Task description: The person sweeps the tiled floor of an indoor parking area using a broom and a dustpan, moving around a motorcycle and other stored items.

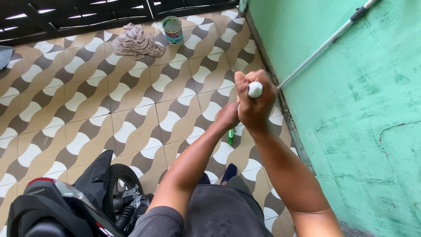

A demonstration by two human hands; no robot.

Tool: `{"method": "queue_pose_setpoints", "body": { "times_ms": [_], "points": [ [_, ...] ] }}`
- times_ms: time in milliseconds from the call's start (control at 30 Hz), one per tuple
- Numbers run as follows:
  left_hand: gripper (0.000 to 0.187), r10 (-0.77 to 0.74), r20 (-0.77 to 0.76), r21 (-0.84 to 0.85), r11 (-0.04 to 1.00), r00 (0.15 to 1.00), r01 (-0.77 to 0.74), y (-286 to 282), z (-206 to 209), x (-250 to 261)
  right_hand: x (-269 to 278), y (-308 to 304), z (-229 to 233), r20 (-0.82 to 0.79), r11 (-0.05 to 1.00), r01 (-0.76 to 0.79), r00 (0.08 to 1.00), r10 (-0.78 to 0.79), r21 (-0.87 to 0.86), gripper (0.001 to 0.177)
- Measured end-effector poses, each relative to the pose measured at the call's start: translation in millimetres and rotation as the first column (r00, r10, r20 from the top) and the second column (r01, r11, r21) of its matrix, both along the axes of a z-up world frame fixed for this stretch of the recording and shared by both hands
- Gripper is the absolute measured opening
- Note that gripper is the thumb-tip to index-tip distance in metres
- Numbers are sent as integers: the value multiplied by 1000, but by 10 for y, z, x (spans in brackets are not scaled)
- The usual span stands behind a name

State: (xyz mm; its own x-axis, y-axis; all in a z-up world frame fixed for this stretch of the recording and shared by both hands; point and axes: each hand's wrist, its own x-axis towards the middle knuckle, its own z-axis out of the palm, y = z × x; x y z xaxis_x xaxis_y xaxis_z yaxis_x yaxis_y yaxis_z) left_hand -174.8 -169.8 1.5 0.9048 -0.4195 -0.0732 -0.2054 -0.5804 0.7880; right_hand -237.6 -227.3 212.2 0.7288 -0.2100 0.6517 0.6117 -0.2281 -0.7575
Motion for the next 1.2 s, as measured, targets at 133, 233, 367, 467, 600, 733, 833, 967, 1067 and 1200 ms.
{"method": "queue_pose_setpoints", "body": {
  "times_ms": [133,233,367,467,600,733,833,967,1067,1200],
  "points": [
    [29,15,-11,-13,1000,1000,-15,98,-187,107,123,-114,-411,26,990,-46,999,43,136,26],
    [21,65,-87,228,973,994,-43,433,-430,293,257,-111,-864,-11,939,-119,992,130,324,24],
    [26,279,7,274,923,960,-271,1035,-923,588,547,67,-1409,-29,941,-140,987,156,309,24],
    [41,393,306,296,826,867,-479,1116,-1096,742,622,128,-1522,-124,935,-114,979,164,337,23],
    [32,391,45,62,917,919,-394,709,-562,859,1136,-281,-969,30,935,-183,983,183,305,23],
    [33,162,11,-70,985,987,-161,-279,117,1110,1312,-892,-209,-17,971,-16,1000,21,238,29],
    [41,-25,-117,-65,998,993,18,-876,246,1288,1477,-1121,-12,-6,998,1,1000,0,62,33],
    [41,-45,13,-155,987,999,46,-1350,-52,1512,1765,-1371,-233,64,999,5,998,-8,38,32],
    [35,-20,-36,-9,1000,999,20,-1317,-318,1690,1892,-1598,-492,52,982,-51,998,42,183,30],
    [29,117,135,120,984,984,-134,-1056,-545,1863,2138,-1672,-859,66,925,-138,990,122,354,22]
  ]
}}
